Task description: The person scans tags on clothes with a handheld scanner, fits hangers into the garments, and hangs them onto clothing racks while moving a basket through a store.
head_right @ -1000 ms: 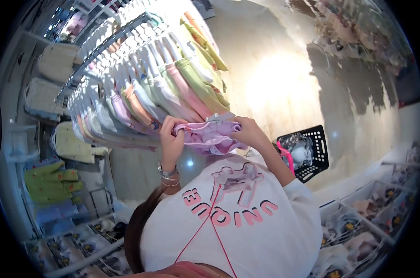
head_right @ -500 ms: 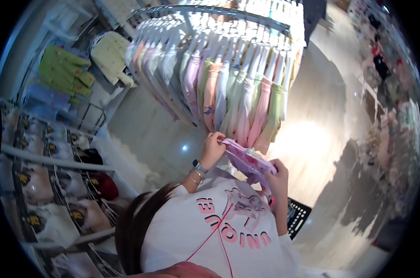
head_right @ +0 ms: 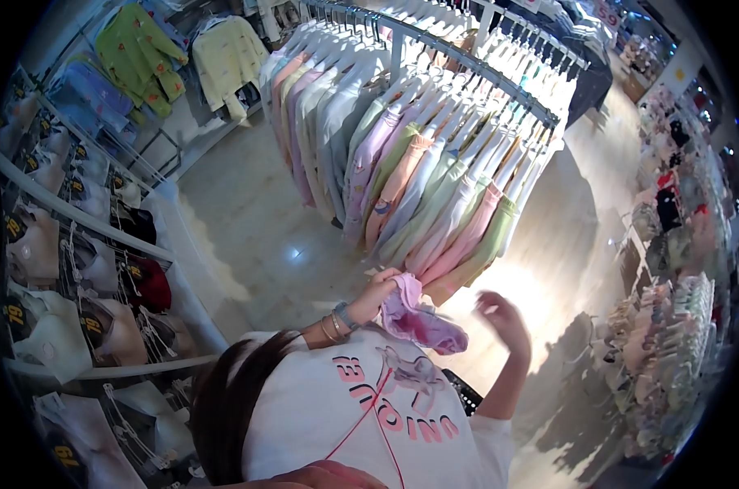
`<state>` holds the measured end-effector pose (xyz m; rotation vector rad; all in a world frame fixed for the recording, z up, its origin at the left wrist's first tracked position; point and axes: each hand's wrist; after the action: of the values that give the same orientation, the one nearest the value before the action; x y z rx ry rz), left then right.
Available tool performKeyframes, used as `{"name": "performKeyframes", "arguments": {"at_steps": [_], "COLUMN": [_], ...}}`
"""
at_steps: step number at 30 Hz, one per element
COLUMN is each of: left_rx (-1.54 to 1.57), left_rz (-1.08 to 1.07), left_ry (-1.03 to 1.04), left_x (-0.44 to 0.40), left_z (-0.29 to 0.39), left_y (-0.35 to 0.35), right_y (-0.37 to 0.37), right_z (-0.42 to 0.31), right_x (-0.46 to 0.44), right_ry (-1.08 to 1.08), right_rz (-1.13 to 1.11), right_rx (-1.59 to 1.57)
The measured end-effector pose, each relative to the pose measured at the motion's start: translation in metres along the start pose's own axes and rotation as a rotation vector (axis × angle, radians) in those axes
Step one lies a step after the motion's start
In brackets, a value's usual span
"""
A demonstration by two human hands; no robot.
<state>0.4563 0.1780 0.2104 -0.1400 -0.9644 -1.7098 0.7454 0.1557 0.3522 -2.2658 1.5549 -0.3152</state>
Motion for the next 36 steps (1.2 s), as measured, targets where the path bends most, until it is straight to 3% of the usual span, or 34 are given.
{"name": "performKeyframes", "arguments": {"at_steps": [1, 3, 6, 8, 11, 14, 15, 18, 19, 22, 26, 29, 32, 34, 36], "left_rx": [-0.119, -0.267, -0.639, -0.686, -0.814, -0.93, -0.974, -1.046, -1.064, -1.035, -1.024, -1.017, -0.998, -0.982, -0.948], "left_rz": [0.017, 0.033, 0.021, 0.054, 0.209, 0.318, 0.331, 0.341, 0.333, 0.332, 0.29, 0.226, 0.121, 0.059, -0.021], "left_ry": [0.072, 0.236, 0.407, 0.449, 0.584, 0.677, 0.664, 0.581, 0.548, 0.569, 0.605, 0.594, 0.428, 0.385, 0.342], "left_x": [0.01, 0.02, 0.044, 0.043, 0.059, 0.067, 0.069, 0.075, 0.075, 0.076, 0.071, 0.058, 0.05, 0.041, 0.034], "left_z": [0.006, 0.0, 0.007, 0.006, 0.025, 0.048, 0.055, 0.074, 0.078, 0.081, 0.088, 0.085, 0.081, 0.074, 0.066], "left_y": [0.01, 0.025, 0.038, 0.035, 0.025, 0.006, -0.001, -0.02, -0.024, -0.028, -0.017, -0.002, 0.02, 0.034, 0.054], "right_y": [-0.015, -0.042, -0.083, -0.1, -0.084, -0.1, -0.089, -0.091, -0.102, -0.115, -0.112, -0.085, -0.082, -0.081, -0.08], "right_z": [0.003, -0.017, 0.043, 0.086, 0.049, 0.089, 0.08, 0.057, 0.073, 0.051, 0.042, -0.007, -0.011, -0.03, -0.036], "right_x": [-0.015, -0.055, -0.128, -0.173, -0.197, -0.218, -0.22, -0.212, -0.214, -0.184, -0.12, -0.053, 0.009, 0.052, 0.08], "right_ry": [-0.032, -0.097, -0.18, -0.108, -0.006, -0.073, -0.178, -0.088, -0.182, -0.111, -0.195, -0.03, -0.114, 0.001, -0.015], "right_rz": [0.236, 0.541, 0.786, 0.831, 0.679, 0.652, 0.79, 1.017, 1.089, 1.143, 1.156, 1.256, 1.348, 1.26, 1.239], "right_rx": [-0.227, -0.236, 0.222, 0.317, -0.171, -0.051, -0.041, 0.065, 0.194, 0.213, 0.356, 0.235, 0.015, -0.3, -0.375]}}
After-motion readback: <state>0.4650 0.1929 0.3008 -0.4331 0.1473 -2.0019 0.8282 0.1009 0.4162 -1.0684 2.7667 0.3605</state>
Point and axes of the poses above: each hand's wrist, its own x-axis away from the middle knuckle, its own y-axis out of the palm, z = x × y, and after that the axes turned 14 degrees about -y, right-handed
